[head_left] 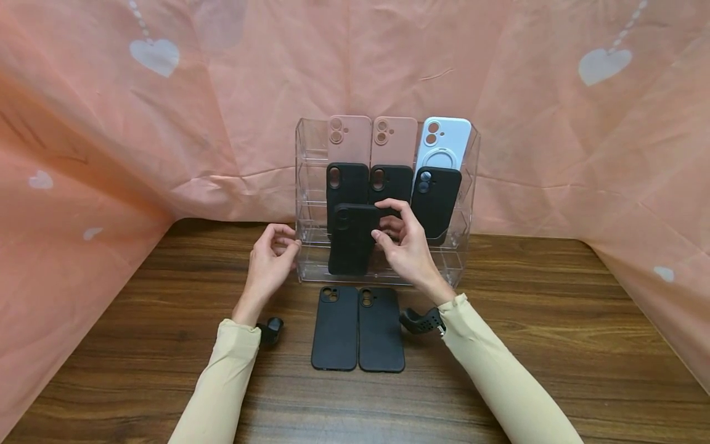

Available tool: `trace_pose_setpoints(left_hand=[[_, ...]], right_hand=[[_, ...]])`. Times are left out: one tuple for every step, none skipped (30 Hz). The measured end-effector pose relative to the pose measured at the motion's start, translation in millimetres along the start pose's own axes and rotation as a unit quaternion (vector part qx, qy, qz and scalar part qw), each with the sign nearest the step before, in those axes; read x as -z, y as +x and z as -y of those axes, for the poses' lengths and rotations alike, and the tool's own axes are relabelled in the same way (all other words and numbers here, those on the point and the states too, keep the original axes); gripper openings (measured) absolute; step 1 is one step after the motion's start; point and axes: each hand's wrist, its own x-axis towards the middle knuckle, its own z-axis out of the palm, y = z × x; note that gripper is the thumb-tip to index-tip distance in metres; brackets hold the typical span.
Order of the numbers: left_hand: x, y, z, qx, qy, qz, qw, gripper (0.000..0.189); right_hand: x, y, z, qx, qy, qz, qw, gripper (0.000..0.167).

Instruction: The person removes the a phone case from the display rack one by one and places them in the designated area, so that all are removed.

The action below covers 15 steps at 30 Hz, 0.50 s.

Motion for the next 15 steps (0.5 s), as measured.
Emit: trace_pose_setpoints(left_hand=[[0.1,0.0,0.4,0.000,0.000,0.001,1.0000,0.020],[0.2,0.0,0.7,0.000,0.001,0.001,1.0000,0.020],[0.3,0.1,1.1,-0.001,0.001,0.001,1.0000,0.020],[0.3,0.6,0.9,-0.002,0.001,0.001,1.0000,0.021],[0.4,1.0,0.8,-0.003,0.001,0.000,1.0000,0.021],[0.5,1.4,0.7,-0.004,0.000,0.000,1.0000,0.021],[0.6,1.7,0.6,-0.005,0.000,-0.001,1.0000,0.021],[0.6,1.9,0.5,-0.006,0.000,-0.002,1.0000,0.021],[0.8,2.0,0.4,-0.006,0.001,-0.002,1.0000,0.021],[0.8,2.0,0.4,-0.005,0.002,-0.002,1.0000,0.021],[1.0,1.4,0.2,-0.003,0.002,0.000,1.0000,0.021],[1.0,1.0,0.2,-0.001,0.002,0.002,1.0000,0.021],[1.1,0.4,0.1,0.002,0.003,0.004,1.0000,0.021],[0.9,0.0,0.2,0.004,0.004,0.005,1.0000,0.021],[0.8,-0.4,0.4,0.007,0.003,0.007,0.9999,0.021]], right_hand=[[2,-0.4,0,-0.001,-0.002,0.001,1.0000,0.050],[3,-0.9,1,-0.001,-0.004,0.001,1.0000,0.050],[5,-1.2,2,-0.002,-0.005,0.001,1.0000,0.050],[7,-1.6,2,-0.002,-0.006,0.003,1.0000,0.051],[10,-1.9,3,-0.002,-0.009,0.005,0.9999,0.051],[12,-2.5,4,-0.004,-0.009,0.006,0.9999,0.051],[14,-3.2,5,-0.006,-0.009,0.009,0.9999,0.052],[16,-3.9,6,-0.009,-0.008,0.012,0.9999,0.052],[18,-4.8,7,-0.012,-0.007,0.015,0.9998,0.052],[20,-5.9,8,-0.017,-0.007,0.019,0.9997,0.052],[22,-7.0,9,-0.021,-0.005,0.022,0.9995,0.052],[24,-8.2,10,-0.027,-0.004,0.026,0.9993,0.052],[26,-9.6,11,-0.031,-0.006,0.030,0.9991,0.052],[27,-11.0,11,-0.036,-0.007,0.034,0.9988,0.052],[29,-12.4,11,-0.039,-0.008,0.038,0.9985,0.052]])
